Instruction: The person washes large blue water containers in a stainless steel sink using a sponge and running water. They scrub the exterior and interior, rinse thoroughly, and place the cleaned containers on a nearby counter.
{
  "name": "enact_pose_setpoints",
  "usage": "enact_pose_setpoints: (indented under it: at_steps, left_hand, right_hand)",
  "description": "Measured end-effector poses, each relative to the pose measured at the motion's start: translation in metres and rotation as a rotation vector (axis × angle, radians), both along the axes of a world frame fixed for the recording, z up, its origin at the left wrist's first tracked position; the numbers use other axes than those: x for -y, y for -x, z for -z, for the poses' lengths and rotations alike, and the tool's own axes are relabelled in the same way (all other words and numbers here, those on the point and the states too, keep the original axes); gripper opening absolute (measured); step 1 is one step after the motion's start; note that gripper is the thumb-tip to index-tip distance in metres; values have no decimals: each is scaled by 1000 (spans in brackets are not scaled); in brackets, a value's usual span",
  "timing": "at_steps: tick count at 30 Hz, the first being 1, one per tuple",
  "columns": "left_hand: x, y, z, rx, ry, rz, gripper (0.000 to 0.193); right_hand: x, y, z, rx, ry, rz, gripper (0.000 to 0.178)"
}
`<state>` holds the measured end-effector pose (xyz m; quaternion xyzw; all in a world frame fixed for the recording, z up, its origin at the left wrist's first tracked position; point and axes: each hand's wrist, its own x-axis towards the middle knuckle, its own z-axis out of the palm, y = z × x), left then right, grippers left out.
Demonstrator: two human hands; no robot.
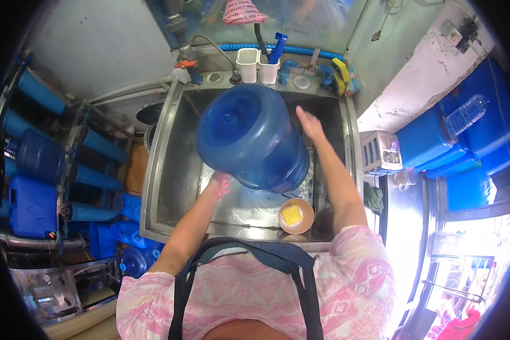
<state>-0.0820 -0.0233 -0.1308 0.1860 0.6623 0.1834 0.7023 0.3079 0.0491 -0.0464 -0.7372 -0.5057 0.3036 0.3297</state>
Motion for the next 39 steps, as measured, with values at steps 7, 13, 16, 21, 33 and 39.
enact_pose_setpoints:
  at_steps: [7,13,16,21,33,39]
  left_hand:
    - [11,-55,-38,265,-158,98,85]
    - [18,-95,-151,346,-589,79,66]
    - [17,-91,-206,363,-842,253,63]
    - [37,-105,-217,642,-692,56,70]
    - [73,-33,-160,562,-572,-62,70]
    - [92,4,-174,585,-538,-104,78]
  right_hand:
    - [130,9,53,-816,-26,232,101]
    - [182,-37,5,-899,-342,264,80]
    - [205,-54,-38,-1051,-487,240,62]
    - [230,-32,-54,-1163,-507,95,70]
    - [256,54,-21,-1083,-334,148,86]
    - [252,104,-47,-1260,-154,207,86]
